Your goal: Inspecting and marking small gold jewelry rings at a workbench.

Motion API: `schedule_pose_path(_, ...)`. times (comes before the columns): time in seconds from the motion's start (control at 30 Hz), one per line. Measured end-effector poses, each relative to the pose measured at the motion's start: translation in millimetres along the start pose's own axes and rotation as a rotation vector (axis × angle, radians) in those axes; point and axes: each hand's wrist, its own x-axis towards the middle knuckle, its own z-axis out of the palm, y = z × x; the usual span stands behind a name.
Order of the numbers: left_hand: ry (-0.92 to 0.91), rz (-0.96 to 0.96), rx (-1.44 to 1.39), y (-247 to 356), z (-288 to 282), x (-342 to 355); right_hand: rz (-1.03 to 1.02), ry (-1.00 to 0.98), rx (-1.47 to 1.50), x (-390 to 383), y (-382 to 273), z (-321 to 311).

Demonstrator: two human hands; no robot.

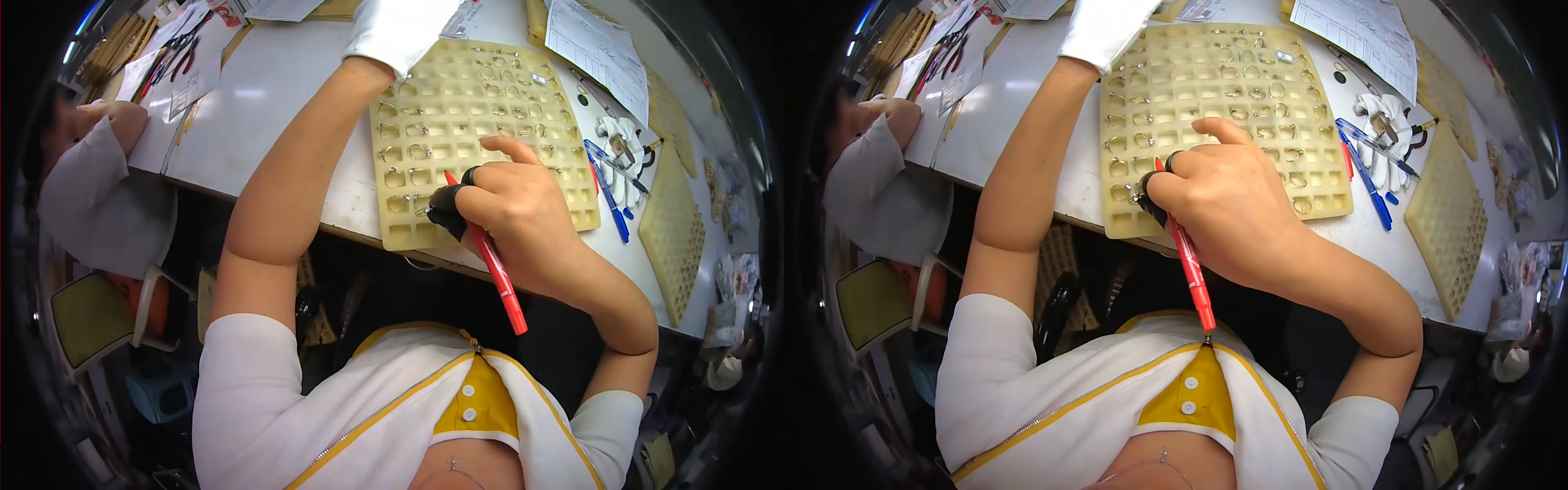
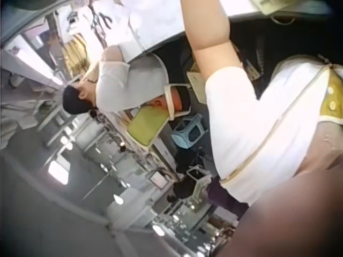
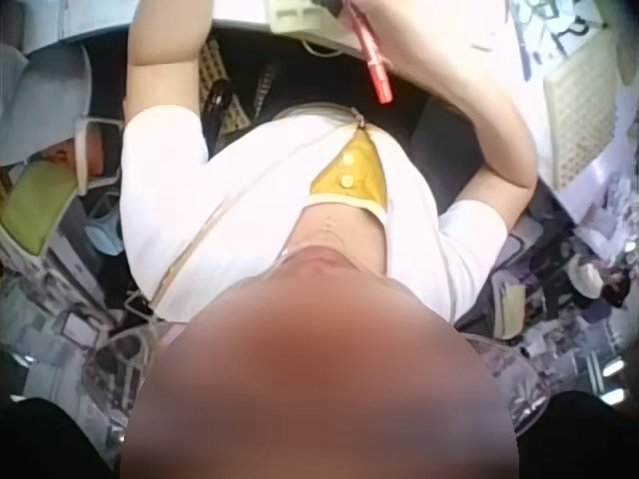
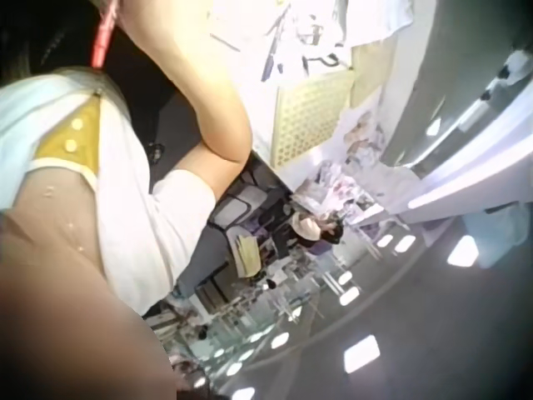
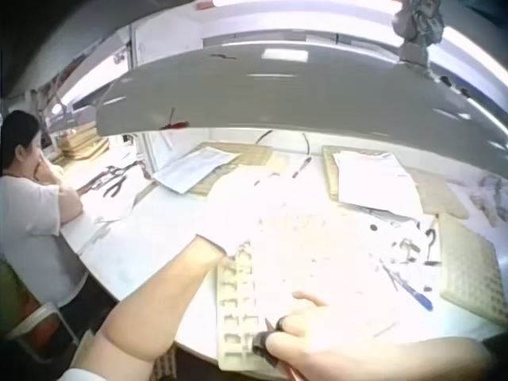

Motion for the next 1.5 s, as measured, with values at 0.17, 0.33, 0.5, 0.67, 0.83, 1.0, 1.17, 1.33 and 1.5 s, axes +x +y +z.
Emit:
schedule_pose_path(0.17, 0.133, -0.034, -0.138, 4, 5, -5, 0.021, -0.091, -0.091, -2, -14, 4)
schedule_pose_path(0.33, 0.045, -0.223, -0.421, 31, -16, 2, 0.024, -0.043, -0.241, -11, -26, 19)
schedule_pose_path(0.5, -0.226, -0.256, -0.238, 26, -17, 8, 0.081, 0.012, -0.274, -16, -23, 18)
schedule_pose_path(0.67, -0.030, -0.254, -0.268, 35, -5, 0, 0.217, 0.176, -0.294, -41, 31, -28)
schedule_pose_path(0.83, -0.128, -0.258, -0.371, 51, -13, -1, 0.381, 0.200, -0.446, -73, 76, -46)
schedule_pose_path(1.0, -0.184, -0.310, -0.408, 75, -25, -5, 0.399, 0.155, -0.354, -81, 78, -48)
schedule_pose_path(1.17, -0.186, -0.300, -0.237, 54, -17, -4, 0.232, 0.305, -0.322, -72, 92, -40)
schedule_pose_path(1.33, -0.258, -0.382, -0.211, 49, -7, -2, 0.044, 0.257, 0.011, -68, 70, -28)
schedule_pose_path(1.5, -0.284, -0.357, -0.200, 49, -1, -6, -0.052, 0.027, 0.119, -68, 52, -20)
